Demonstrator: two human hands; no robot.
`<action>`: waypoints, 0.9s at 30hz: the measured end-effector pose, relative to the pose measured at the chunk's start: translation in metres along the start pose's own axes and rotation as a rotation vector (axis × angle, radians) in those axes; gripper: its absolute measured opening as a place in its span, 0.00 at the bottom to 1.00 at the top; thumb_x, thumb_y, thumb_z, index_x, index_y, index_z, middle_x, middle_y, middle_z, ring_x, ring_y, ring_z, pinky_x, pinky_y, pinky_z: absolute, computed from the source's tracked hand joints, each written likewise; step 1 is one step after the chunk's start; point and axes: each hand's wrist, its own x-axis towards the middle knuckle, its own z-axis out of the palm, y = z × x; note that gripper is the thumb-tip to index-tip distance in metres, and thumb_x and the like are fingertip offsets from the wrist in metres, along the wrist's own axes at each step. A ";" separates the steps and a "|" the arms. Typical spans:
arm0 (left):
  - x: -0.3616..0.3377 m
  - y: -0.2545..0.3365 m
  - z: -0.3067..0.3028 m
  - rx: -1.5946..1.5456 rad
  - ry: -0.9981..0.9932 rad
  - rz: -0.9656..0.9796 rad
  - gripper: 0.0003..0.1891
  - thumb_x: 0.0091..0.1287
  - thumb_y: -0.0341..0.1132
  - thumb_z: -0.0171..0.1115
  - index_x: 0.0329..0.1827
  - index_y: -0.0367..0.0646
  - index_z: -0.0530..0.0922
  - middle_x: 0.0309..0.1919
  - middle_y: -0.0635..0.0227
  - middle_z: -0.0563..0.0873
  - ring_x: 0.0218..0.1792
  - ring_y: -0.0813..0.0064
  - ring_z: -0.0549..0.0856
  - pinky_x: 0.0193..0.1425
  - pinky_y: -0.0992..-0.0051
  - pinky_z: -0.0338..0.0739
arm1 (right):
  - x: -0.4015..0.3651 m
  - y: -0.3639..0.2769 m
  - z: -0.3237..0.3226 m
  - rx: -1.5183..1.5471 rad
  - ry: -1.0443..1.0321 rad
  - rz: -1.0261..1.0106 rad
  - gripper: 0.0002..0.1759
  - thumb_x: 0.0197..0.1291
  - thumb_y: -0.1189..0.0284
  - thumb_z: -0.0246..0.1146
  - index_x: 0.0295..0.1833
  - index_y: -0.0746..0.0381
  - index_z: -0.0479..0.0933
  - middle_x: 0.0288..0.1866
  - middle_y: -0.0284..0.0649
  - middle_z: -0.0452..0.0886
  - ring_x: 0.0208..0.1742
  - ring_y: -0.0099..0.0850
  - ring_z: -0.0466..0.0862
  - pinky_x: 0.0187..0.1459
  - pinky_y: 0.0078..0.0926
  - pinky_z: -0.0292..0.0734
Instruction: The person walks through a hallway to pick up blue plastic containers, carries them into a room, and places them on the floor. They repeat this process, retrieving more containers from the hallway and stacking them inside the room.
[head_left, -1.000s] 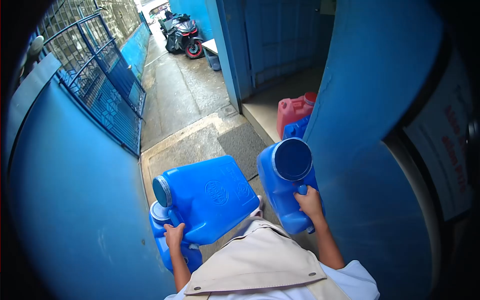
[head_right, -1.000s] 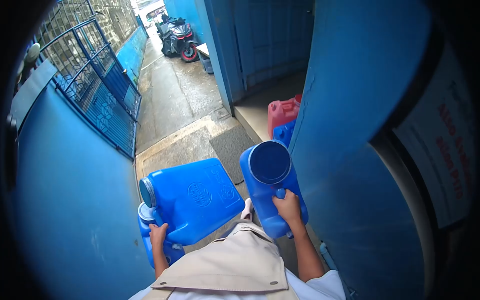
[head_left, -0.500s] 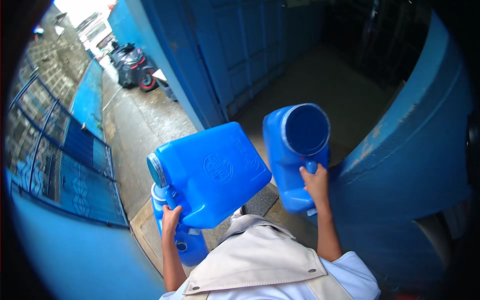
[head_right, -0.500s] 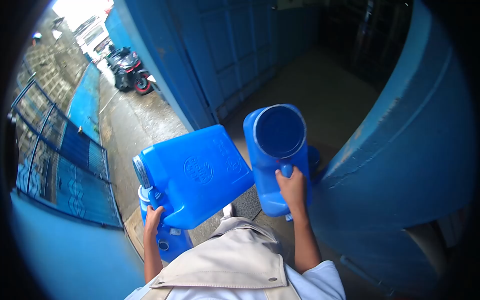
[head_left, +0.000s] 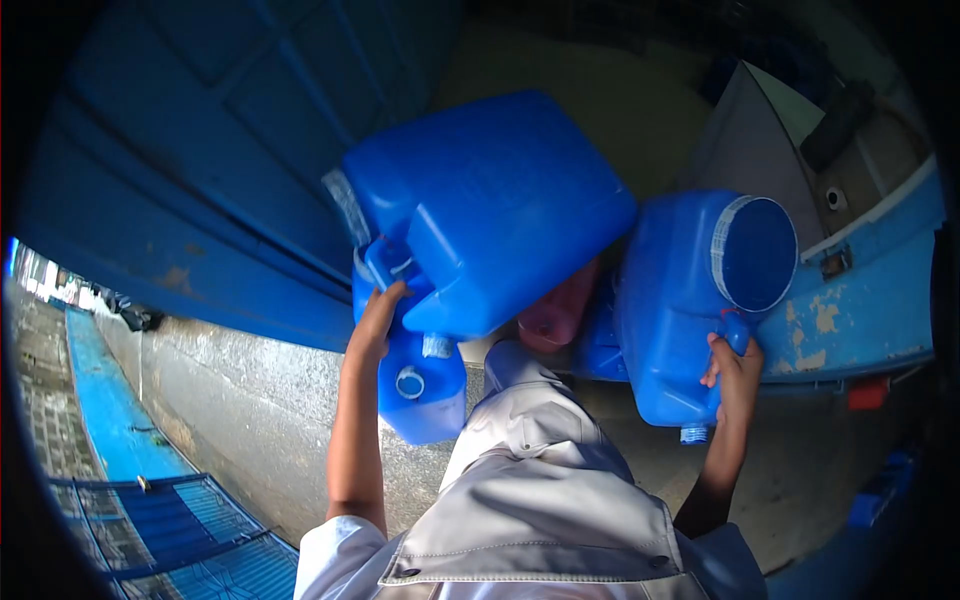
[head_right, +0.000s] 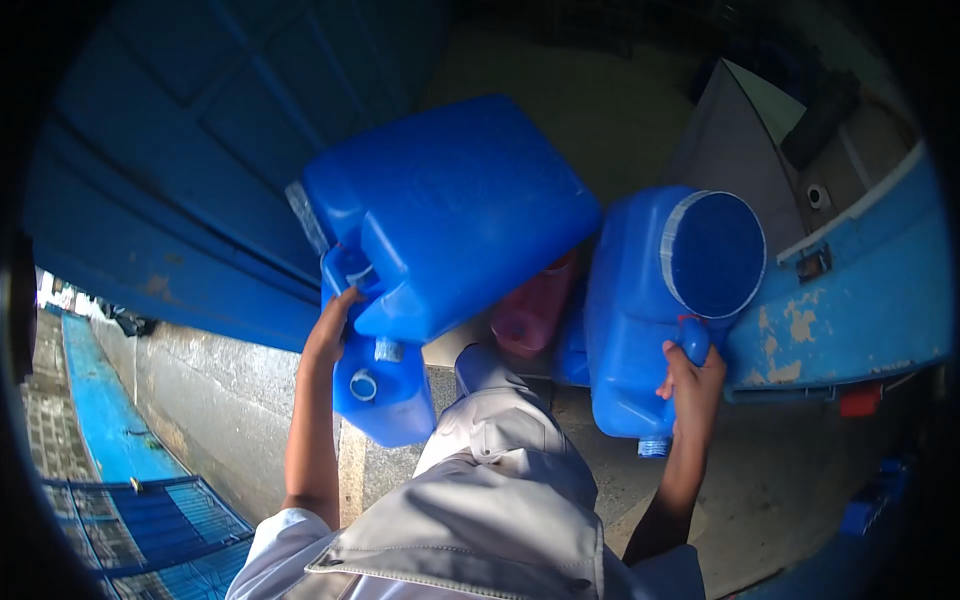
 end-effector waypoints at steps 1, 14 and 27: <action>0.017 0.015 0.002 0.009 -0.069 -0.009 0.21 0.52 0.41 0.56 0.47 0.39 0.70 0.43 0.57 0.76 0.43 0.66 0.76 0.49 0.71 0.71 | -0.003 0.001 0.002 -0.027 0.041 0.025 0.14 0.52 0.78 0.59 0.47 0.65 0.74 0.13 0.28 0.64 0.10 0.17 0.63 0.14 0.16 0.63; 0.114 0.219 0.126 0.256 -0.522 0.094 0.24 0.52 0.42 0.55 0.51 0.38 0.72 0.51 0.62 0.74 0.45 0.72 0.74 0.50 0.74 0.69 | -0.031 -0.050 0.042 -0.233 0.410 0.446 0.15 0.47 0.72 0.60 0.42 0.67 0.74 0.16 0.31 0.66 0.13 0.20 0.67 0.14 0.18 0.66; 0.288 0.325 0.188 0.301 -0.552 0.035 0.24 0.52 0.43 0.55 0.50 0.38 0.71 0.39 0.63 0.75 0.43 0.71 0.74 0.49 0.73 0.70 | 0.131 -0.094 0.168 -0.047 0.447 0.394 0.16 0.50 0.73 0.61 0.44 0.68 0.72 0.13 0.31 0.65 0.10 0.20 0.66 0.14 0.18 0.65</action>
